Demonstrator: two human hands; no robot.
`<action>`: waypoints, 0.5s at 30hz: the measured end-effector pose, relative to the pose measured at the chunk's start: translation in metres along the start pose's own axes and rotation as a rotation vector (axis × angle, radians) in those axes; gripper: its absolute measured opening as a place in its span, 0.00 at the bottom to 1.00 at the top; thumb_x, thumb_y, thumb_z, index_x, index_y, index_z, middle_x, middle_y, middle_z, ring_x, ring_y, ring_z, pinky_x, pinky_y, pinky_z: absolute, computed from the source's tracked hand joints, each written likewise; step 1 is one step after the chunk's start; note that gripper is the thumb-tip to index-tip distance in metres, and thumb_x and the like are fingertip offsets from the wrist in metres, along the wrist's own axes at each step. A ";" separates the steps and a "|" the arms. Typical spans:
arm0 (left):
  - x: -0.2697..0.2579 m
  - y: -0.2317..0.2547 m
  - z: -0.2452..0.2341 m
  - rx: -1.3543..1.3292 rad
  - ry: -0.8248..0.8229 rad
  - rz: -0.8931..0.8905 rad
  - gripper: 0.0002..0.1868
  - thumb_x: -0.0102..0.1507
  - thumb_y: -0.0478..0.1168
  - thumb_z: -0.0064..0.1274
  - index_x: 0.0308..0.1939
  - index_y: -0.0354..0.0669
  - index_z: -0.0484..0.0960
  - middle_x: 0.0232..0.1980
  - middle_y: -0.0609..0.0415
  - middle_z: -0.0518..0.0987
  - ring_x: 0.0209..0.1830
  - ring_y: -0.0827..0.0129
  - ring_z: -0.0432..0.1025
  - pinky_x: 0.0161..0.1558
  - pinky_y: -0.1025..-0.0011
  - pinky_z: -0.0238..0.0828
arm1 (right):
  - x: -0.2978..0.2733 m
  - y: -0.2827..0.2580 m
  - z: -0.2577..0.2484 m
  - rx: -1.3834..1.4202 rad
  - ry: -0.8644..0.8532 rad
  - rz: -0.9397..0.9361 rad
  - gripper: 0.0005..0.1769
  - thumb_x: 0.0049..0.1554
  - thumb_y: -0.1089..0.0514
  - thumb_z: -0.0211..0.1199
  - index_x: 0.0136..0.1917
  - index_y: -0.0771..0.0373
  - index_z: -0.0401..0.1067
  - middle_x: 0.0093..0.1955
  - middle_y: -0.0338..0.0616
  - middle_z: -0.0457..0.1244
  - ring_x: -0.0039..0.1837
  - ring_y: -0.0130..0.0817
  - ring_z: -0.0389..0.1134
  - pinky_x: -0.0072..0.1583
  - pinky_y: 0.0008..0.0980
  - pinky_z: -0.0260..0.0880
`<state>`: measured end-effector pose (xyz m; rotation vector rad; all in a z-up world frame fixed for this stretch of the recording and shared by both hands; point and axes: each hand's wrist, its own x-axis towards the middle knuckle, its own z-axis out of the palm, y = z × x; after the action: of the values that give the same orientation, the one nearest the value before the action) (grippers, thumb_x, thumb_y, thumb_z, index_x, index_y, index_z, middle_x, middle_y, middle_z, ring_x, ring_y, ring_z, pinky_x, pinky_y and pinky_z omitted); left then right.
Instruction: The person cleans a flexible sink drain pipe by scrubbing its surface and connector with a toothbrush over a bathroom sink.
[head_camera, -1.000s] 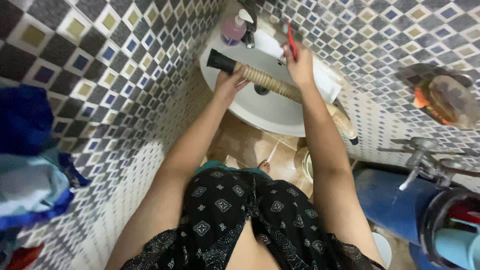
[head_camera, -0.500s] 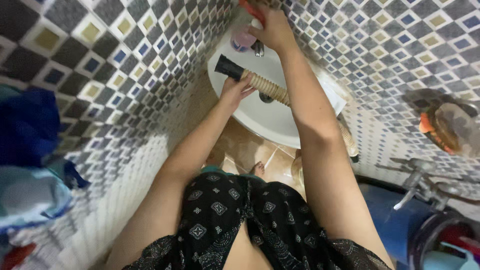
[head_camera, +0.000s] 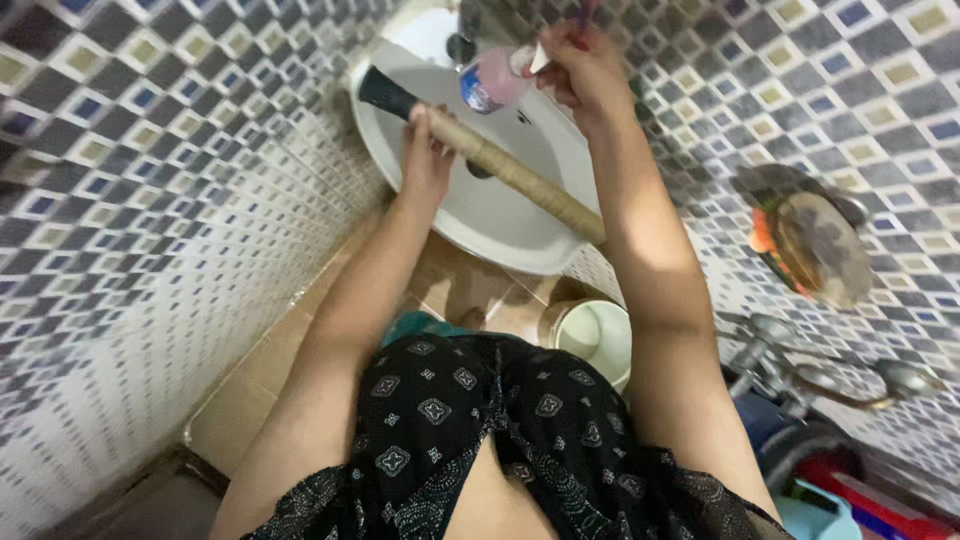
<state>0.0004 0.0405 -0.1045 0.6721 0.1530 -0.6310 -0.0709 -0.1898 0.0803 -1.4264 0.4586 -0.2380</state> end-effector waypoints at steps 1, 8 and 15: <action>-0.002 0.001 0.010 0.002 0.101 -0.032 0.28 0.67 0.57 0.49 0.66 0.53 0.61 0.60 0.57 0.77 0.54 0.65 0.73 0.57 0.54 0.71 | -0.019 -0.004 -0.013 0.091 -0.001 0.018 0.12 0.65 0.56 0.65 0.52 0.60 0.63 0.40 0.51 0.72 0.35 0.29 0.72 0.29 0.23 0.50; 0.013 -0.034 0.029 -0.099 0.160 0.034 0.39 0.60 0.73 0.40 0.59 0.47 0.59 0.41 0.49 0.73 0.37 0.58 0.74 0.46 0.43 0.79 | -0.101 0.022 -0.079 0.141 0.223 -0.028 0.12 0.67 0.58 0.64 0.51 0.63 0.62 0.41 0.56 0.72 0.36 0.31 0.73 0.29 0.23 0.53; 0.049 -0.073 0.017 -0.120 0.060 -0.012 0.35 0.68 0.68 0.46 0.55 0.37 0.64 0.42 0.47 0.72 0.39 0.56 0.74 0.45 0.47 0.77 | -0.112 0.088 -0.111 0.128 0.482 -0.187 0.13 0.64 0.61 0.62 0.59 0.66 0.63 0.38 0.51 0.70 0.37 0.37 0.76 0.35 0.32 0.73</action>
<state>-0.0044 -0.0387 -0.1459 0.5751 0.2491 -0.6083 -0.2294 -0.2295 0.0033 -1.2817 0.6888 -0.7592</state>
